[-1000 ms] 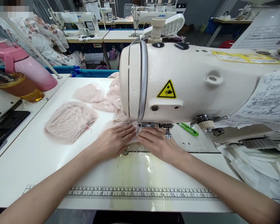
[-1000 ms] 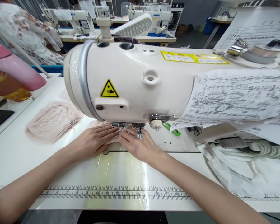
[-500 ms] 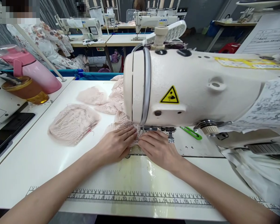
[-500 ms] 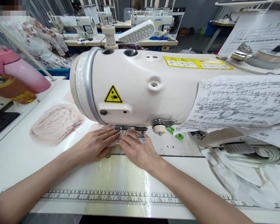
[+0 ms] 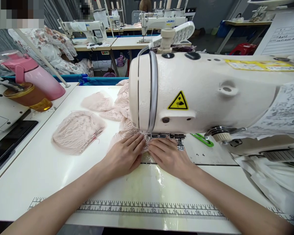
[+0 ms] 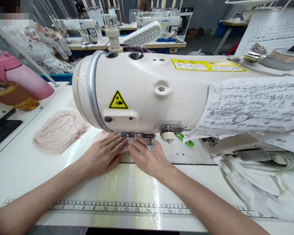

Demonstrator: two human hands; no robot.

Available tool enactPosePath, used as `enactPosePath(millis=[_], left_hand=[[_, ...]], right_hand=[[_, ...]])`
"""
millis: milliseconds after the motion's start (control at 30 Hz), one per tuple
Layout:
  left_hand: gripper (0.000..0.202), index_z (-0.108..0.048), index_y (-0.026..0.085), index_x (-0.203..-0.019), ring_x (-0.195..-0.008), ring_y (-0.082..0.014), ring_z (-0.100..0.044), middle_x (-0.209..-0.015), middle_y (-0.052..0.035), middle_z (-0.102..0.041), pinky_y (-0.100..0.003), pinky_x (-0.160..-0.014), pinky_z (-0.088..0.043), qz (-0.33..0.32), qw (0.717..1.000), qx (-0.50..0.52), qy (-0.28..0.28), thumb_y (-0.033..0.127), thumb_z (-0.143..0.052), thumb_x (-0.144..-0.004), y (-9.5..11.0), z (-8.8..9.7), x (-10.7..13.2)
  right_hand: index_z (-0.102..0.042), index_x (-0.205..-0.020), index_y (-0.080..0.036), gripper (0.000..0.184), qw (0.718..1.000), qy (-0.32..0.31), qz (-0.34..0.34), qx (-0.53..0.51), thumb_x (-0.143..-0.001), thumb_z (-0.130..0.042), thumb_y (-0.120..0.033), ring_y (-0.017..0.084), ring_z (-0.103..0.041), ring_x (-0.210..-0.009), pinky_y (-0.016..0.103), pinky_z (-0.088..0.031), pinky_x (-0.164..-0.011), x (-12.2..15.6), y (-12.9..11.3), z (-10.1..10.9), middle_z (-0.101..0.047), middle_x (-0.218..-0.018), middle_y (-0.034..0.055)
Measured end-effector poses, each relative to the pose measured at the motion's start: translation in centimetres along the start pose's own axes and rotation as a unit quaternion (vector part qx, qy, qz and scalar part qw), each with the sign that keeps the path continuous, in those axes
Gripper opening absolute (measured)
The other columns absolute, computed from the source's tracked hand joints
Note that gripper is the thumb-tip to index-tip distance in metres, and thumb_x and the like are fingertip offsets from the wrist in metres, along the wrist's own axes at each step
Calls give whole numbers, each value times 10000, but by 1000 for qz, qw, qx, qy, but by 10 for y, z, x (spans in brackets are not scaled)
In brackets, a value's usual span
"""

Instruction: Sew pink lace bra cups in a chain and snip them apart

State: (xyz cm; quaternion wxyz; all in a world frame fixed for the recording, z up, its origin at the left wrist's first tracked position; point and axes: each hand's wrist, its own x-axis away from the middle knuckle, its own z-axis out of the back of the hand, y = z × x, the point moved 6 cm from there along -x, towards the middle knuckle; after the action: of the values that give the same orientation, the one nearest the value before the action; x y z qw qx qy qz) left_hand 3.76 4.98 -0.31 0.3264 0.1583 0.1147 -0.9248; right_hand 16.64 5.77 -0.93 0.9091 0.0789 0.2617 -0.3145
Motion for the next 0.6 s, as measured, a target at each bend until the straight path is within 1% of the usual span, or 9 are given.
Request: enactPosePath(millis=[133, 233, 400, 600], left_hand=[[389, -615, 8, -1193, -1168, -317, -606, -1247, -202, -632, -453, -981, -531, 16, 1000, -8, -5, 232, -432, -932, 3, -2, -1], [395, -608, 14, -1206, -1177, -316, -600, -1253, -199, -629, -461, -989, -524, 28, 999, -10, -17, 248, -438, -937, 6, -4, -2], [407, -599, 0, -1225, -1169, -324, -604, -1246, -213, -630, -470, -991, -517, 37, 999, -28, -19, 241, -441, -936, 10, -6, -1], [417, -586, 18, -1249, -1193, -334, -585, -1254, -215, -625, -475, -989, -512, 46, 998, -30, -21, 255, -459, -930, 10, -8, 0]], right_hand=[[-697, -952, -187, 224, 1000, -11, 2, -2, -923, -483, -130, 162, -612, -885, 290, -470, -777, 3, 3, -4, -712, -956, 62], [-698, -952, -191, 212, 1000, -13, 1, -1, -917, -498, -130, 160, -612, -872, 284, -464, -745, 5, 6, -5, -712, -979, 60], [-703, -972, -210, 205, 999, 5, -32, 30, -924, -508, -170, 149, -605, -827, 279, -413, -675, 6, 9, -2, -715, -971, 44], [-697, -1001, -222, 198, 997, 5, -45, 64, -925, -515, -201, 168, -608, -843, 300, -381, -708, 8, 10, -1, -720, -978, 48]])
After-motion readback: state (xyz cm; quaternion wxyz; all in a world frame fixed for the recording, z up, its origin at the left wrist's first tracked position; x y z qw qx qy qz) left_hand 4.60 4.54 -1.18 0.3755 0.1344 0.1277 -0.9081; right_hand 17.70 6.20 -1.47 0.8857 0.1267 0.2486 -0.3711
